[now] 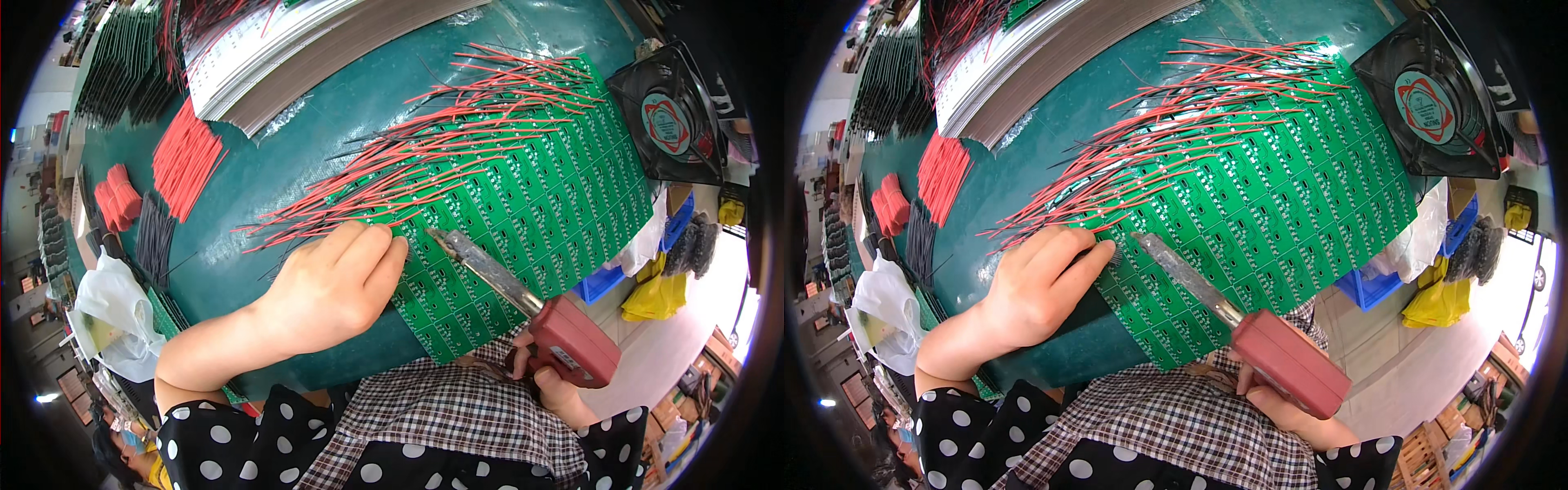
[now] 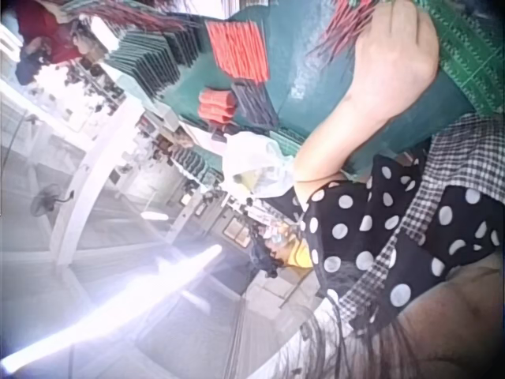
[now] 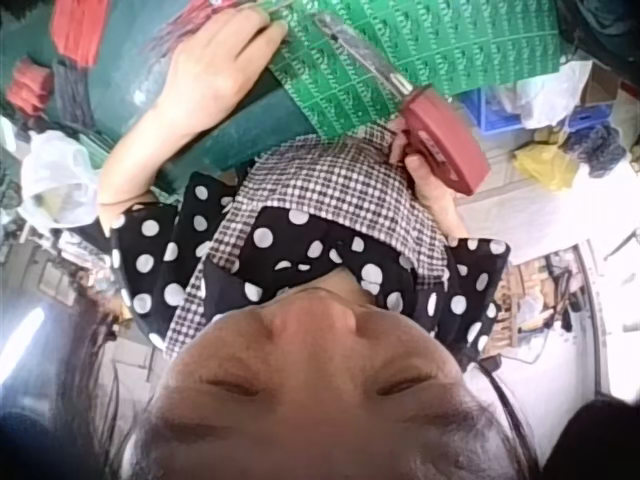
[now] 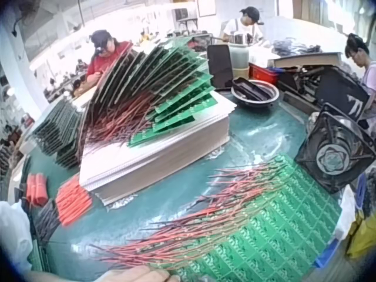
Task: The person solders wires onto LED circuit boards using a soldering tool at an assembly station.
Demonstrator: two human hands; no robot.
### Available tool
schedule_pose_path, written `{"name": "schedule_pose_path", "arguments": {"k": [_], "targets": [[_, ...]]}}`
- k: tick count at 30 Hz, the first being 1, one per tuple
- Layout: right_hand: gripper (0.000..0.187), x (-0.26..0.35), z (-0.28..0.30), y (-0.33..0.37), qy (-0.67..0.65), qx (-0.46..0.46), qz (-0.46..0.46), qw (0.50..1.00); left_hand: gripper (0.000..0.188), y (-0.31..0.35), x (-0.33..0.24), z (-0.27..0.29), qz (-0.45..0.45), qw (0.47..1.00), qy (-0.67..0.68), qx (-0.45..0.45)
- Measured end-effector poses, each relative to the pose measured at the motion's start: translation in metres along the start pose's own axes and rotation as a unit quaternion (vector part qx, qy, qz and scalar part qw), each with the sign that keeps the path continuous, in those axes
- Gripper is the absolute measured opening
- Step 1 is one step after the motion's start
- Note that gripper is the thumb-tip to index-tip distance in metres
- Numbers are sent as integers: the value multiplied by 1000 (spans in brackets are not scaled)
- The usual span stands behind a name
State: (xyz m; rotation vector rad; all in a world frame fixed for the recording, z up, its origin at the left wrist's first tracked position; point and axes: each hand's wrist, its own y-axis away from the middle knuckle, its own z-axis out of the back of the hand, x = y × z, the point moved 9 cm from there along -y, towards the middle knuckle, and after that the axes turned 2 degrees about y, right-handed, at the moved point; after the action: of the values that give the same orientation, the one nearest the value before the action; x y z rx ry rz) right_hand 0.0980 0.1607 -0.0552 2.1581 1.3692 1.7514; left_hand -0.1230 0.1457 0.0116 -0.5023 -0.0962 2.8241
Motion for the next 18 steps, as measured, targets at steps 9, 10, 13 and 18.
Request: {"name": "schedule_pose_path", "arguments": {"k": [9, 10, 13, 18], "targets": [[61, 9, 1, -4, 86, 22, 22, 996, 25, -10, 32, 16, 100, 977, 187, -11], [67, 13, 3, -4, 92, 13, 33, 995, 22, -11, 42, 17, 139, 956, 260, -9], [58, 12, 3, -4, 95, 26, 14, 995, 18, -17, 43, 22, 155, 949, 275, -19], [62, 11, 4, -6, 90, 9, 23, 996, 27, -31, 11, 11, 20, 994, 103, -28]]}}
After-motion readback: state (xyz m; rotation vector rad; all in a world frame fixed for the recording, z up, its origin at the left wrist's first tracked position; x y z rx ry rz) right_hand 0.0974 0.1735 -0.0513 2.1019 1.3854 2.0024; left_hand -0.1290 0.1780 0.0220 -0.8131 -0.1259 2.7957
